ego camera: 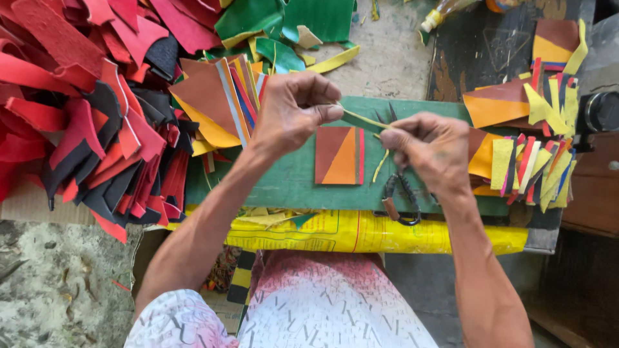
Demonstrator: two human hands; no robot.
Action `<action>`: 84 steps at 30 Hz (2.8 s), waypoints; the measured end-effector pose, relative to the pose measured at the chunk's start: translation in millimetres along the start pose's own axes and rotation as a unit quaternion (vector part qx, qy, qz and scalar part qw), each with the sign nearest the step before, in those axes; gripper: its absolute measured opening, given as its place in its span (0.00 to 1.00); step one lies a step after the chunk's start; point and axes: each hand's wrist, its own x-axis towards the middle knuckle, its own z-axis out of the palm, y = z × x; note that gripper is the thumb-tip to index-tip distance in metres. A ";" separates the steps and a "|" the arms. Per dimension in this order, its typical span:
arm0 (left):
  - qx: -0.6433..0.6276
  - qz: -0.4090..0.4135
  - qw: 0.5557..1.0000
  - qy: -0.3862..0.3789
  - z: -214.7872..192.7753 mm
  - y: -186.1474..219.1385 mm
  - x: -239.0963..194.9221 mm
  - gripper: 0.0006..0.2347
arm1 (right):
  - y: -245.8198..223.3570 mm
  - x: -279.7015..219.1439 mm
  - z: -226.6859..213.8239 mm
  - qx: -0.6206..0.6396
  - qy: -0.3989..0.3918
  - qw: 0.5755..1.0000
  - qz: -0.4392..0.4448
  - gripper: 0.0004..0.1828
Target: The person uses shears to cut small rectangular pieces of colored material on a green work surface. They repeatedly pick up pieces, trim edges, and place the cut pieces into a growing stack. The person also handles green material, cutting and folding it before adding it to the stack.
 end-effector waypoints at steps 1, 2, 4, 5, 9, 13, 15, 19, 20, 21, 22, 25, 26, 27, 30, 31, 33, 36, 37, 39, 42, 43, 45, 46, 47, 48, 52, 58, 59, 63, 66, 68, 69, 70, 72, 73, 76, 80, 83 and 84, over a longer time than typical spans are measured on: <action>0.052 0.009 0.999 -0.001 -1.0 4.8 0.8 0.07 | -0.5 0.5 -3.8 0.001 0.003 1.000 0.007 0.05; 0.105 0.019 0.994 -0.028 -3.4 10.9 4.8 0.07 | -2.3 8.4 -6.2 0.002 0.005 1.000 0.005 0.05; 0.205 0.028 0.975 -0.083 -3.6 17.2 4.5 0.08 | -1.6 15.7 -8.7 0.037 -0.011 0.999 0.006 0.05; 0.240 0.026 0.964 -0.113 -1.9 17.1 5.2 0.07 | 1.0 12.9 -9.3 0.054 -0.018 0.998 0.012 0.06; 0.286 -0.003 0.945 -0.159 -11.3 18.2 27.0 0.12 | 5.5 10.5 -0.4 -0.052 0.053 0.997 -0.026 0.10; 0.285 -0.047 0.952 -0.100 -26.6 3.3 34.0 0.14 | 18.0 -21.8 18.2 -0.285 0.062 0.937 -0.191 0.16; 0.279 -0.027 0.956 -0.084 -25.7 -9.4 33.5 0.14 | 26.8 -33.2 32.6 -0.324 0.015 0.919 -0.223 0.19; 0.337 0.113 0.931 -0.078 -14.8 -36.3 19.4 0.13 | 40.0 -41.2 54.7 -0.350 -0.016 0.905 -0.239 0.21; 0.356 0.101 0.925 -0.080 -12.1 -41.4 16.5 0.14 | 41.2 -41.8 56.2 -0.360 -0.012 0.900 -0.247 0.21; 0.375 0.090 0.919 -0.082 -9.5 -45.8 14.0 0.15 | 42.0 -41.3 56.6 -0.359 -0.014 0.899 -0.251 0.22; 0.392 0.078 0.912 -0.086 -7.8 -49.5 12.9 0.16 | 42.9 -41.5 56.4 -0.359 -0.015 0.898 -0.254 0.23; 0.377 0.085 0.919 -0.083 -8.9 -56.5 11.2 0.15 | 45.1 -44.6 55.5 -0.353 -0.014 0.901 -0.252 0.23; 0.375 0.087 0.919 -0.081 -9.8 -57.2 12.0 0.15 | 45.2 -43.2 56.3 -0.350 -0.013 0.902 -0.252 0.23; 0.373 0.090 0.920 -0.079 -10.5 -57.7 12.7 0.15 | 44.9 -42.3 57.1 -0.352 -0.010 0.901 -0.253 0.23; 0.368 0.084 0.923 -0.080 -10.0 -59.7 13.0 0.15 | 44.3 -42.4 60.1 -0.360 -0.006 0.898 -0.252 0.24; 0.366 0.081 0.923 -0.083 -9.5 -59.9 13.7 0.15 | 44.0 -42.9 60.3 -0.366 -0.008 0.896 -0.252 0.24; 0.359 0.095 0.924 -0.087 -10.6 -57.2 17.9 0.13 | 43.5 -43.9 60.4 -0.377 -0.010 0.891 -0.251 0.23; 0.323 0.099 0.940 -0.038 -25.8 -43.6 34.8 0.08 | 44.5 -47.2 61.6 -0.398 -0.007 0.880 -0.260 0.22; 0.306 0.096 0.947 -0.013 -32.4 -37.4 40.8 0.06 | 45.6 -49.7 62.0 -0.407 -0.003 0.873 -0.268 0.20; 0.248 0.101 0.963 0.003 -46.7 -23.7 48.7 0.06 | 48.1 -51.3 64.4 -0.422 -0.001 0.861 -0.283 0.17; 0.244 0.081 0.966 -0.005 -58.5 -5.7 56.4 0.10 | 51.0 -43.8 69.7 -0.438 -0.006 0.853 -0.283 0.15; 0.255 0.068 0.964 -0.014 -59.3 -2.8 58.0 0.11 | 52.1 -40.8 70.9 -0.441 -0.014 0.856 -0.269 0.16; 0.272 0.086 0.958 -0.028 -57.5 -2.7 62.2 0.12 | 53.4 -40.8 72.1 -0.452 -0.029 0.857 -0.247 0.23; 0.282 0.096 0.954 -0.034 -58.2 -2.9 66.5 0.12 | 53.2 -40.0 72.8 -0.459 -0.034 0.854 -0.242 0.28; 0.274 0.104 0.955 -0.047 -58.6 -4.2 71.0 0.11 | 52.9 -39.0 73.9 -0.467 -0.039 0.851 -0.237 0.34; 0.266 0.112 0.956 -0.061 -58.5 -6.6 74.9 0.10 | 52.6 -38.8 75.5 -0.469 -0.031 0.849 -0.244 0.34; 0.297 0.072 0.936 -0.174 -54.5 -21.0 87.9 0.11 | 54.1 -38.8 81.2 -0.484 -0.007 0.837 -0.254 0.35; 0.381 -0.044 0.882 -0.276 -26.3 -42.8 93.9 0.08 | 60.6 -39.2 81.0 -0.502 -0.011 0.833 -0.233 0.34; 0.395 -0.051 0.874 -0.279 -25.0 -43.6 95.2 0.08 | 61.1 -38.6 80.7 -0.503 -0.012 0.833 -0.229 0.34; 0.431 -0.071 0.851 -0.292 -22.2 -43.1 97.8 0.09 | 59.3 -38.0 78.6 -0.485 -0.011 0.844 -0.229 0.34; 0.437 -0.057 0.845 -0.304 -21.5 -40.1 97.0 0.09 | 55.9 -36.5 77.4 -0.469 -0.018 0.856 -0.218 0.35; 0.445 -0.055 0.839 -0.308 -20.4 -37.5 95.3 0.09 | 54.1 -35.7 76.0 -0.445 -0.022 0.870 -0.211 0.37; 0.453 -0.061 0.835 -0.307 -19.9 -36.2 93.9 0.09 | 53.5 -35.9 75.7 -0.442 -0.023 0.872 -0.210 0.37; 0.460 -0.066 0.831 -0.305 -19.7 -34.1 93.7 0.09 | 52.7 -34.9 75.3 -0.440 -0.023 0.873 -0.210 0.38; 0.463 -0.074 0.833 -0.295 -18.9 -30.6 92.2 0.10 | 51.8 -34.3 75.1 -0.440 -0.026 0.874 -0.205 0.38; 0.464 -0.078 0.833 -0.290 -18.3 -29.5 91.1 0.10 | 51.9 -34.1 75.1 -0.441 -0.028 0.874 -0.200 0.38; 0.455 -0.071 0.839 -0.291 -17.6 -27.2 88.7 0.10 | 51.5 -32.9 75.4 -0.450 -0.039 0.871 -0.191 0.37; 0.454 -0.058 0.836 -0.303 -17.2 -28.0 88.1 0.10 | 49.4 -32.0 75.9 -0.454 -0.040 0.870 -0.188 0.35; 0.447 -0.055 0.840 -0.303 -18.3 -30.9 88.2 0.10 | 47.1 -30.9 75.8 -0.452 -0.046 0.872 -0.184 0.36; 0.443 -0.049 0.843 -0.302 -18.0 -32.3 87.6 0.10 | 46.4 -31.5 75.7 -0.449 -0.049 0.873 -0.183 0.36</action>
